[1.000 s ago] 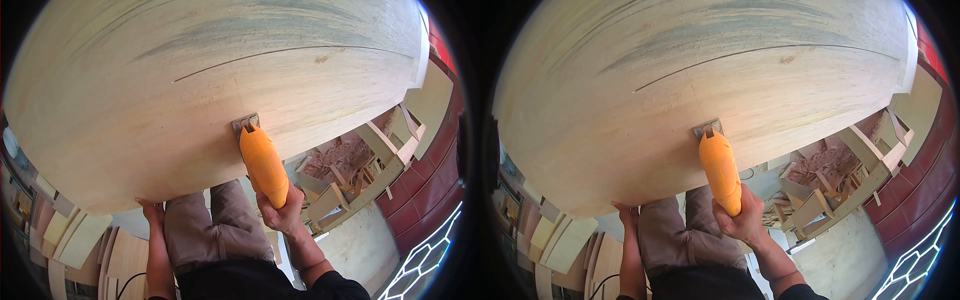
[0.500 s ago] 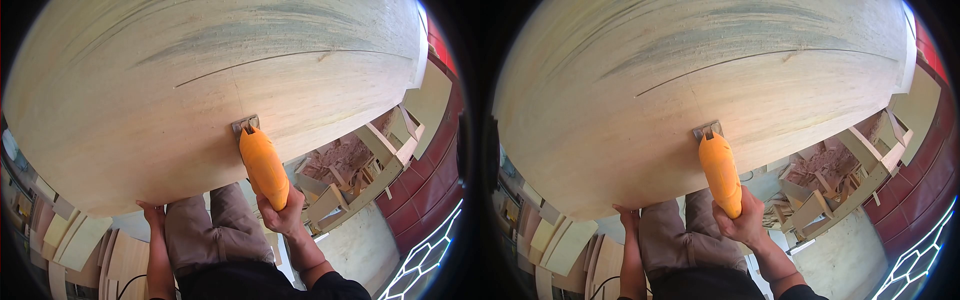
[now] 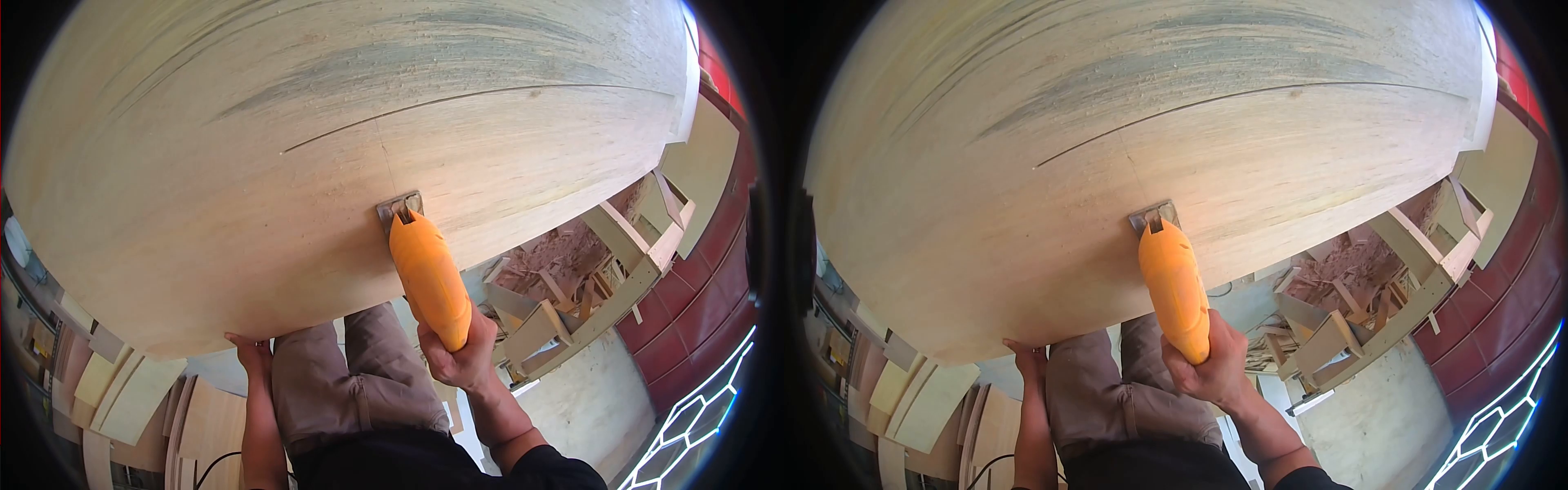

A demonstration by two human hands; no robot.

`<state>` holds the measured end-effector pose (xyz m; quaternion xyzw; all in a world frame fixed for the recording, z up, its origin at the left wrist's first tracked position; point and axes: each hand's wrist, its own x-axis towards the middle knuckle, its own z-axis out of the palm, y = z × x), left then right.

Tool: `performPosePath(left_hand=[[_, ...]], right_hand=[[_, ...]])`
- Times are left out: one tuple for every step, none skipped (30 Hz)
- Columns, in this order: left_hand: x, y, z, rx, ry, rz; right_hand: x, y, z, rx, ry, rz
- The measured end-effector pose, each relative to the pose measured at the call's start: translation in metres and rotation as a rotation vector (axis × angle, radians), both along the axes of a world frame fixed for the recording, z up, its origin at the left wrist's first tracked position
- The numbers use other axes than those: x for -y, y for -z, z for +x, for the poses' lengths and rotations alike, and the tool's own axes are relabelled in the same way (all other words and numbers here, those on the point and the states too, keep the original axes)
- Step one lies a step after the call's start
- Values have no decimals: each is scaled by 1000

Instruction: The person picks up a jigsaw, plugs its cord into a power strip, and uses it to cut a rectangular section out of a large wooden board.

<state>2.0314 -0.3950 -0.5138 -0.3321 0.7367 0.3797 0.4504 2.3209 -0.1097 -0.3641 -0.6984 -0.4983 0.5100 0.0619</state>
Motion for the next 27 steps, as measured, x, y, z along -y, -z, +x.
performPosePath(left_hand=[[1,0,-1,3,5,2],[2,1,-1,2,9,9],[4,1,-1,1,13,17],[5,2,-1,1,17,25],[7,3,-1,-1,11,23],[6,3,-1,-2,6,20],[6,3,-1,-4,0,18],[5,3,-1,-5,0,12],[3,2,-1,-7,-1,6],[1,2,-1,-9,-2,1],[3,3,-1,-10,-7,11],[4,3,-1,-10,-13,21],[6,3,-1,-11,-19,31],[7,4,-1,-7,-21,28],[7,4,-1,-3,-24,25],[7,4,-1,1,-26,22],[7,4,-1,-2,-25,22],[7,5,-1,-5,-24,22],[6,5,-1,-7,-23,21],[7,5,-1,-3,-29,23],[8,5,-2,2,-34,24],[9,6,-2,7,-40,25],[10,6,-3,9,-39,30],[11,6,-3,10,-39,35],[11,6,-3,11,-38,39],[11,6,-3,6,-48,27],[7,5,-2,2,-57,16]], right_hand=[[-1,0,0,3,-2,-3],[-1,0,-1,6,-3,-6],[-2,0,-1,10,-5,-8],[-2,0,-1,11,-14,-1],[-2,0,-1,13,-23,7],[-3,0,-1,14,-32,15],[-3,0,-2,8,-18,10],[-4,0,-3,1,-4,5],[-4,0,-3,-6,9,0],[-4,1,-4,-2,0,9],[-4,0,-3,2,-9,17],[-4,1,-3,6,-18,25],[-4,1,-3,4,-23,36],[-5,2,-3,2,-29,47],[-6,2,-3,0,-34,57],[-6,2,-3,2,-42,56],[-6,2,-3,4,-50,55],[-5,3,-2,6,-58,55],[-5,3,-2,2,-52,50],[-5,4,-2,-1,-46,44],[-5,4,-2,-4,-39,39],[-5,4,-2,0,-44,46],[-5,5,-2,2,-50,53],[-5,5,-3,4,-56,59],[-5,6,-3,4,-59,57],[-5,6,-2,4,-61,55],[-5,5,-2,4,-63,54]])
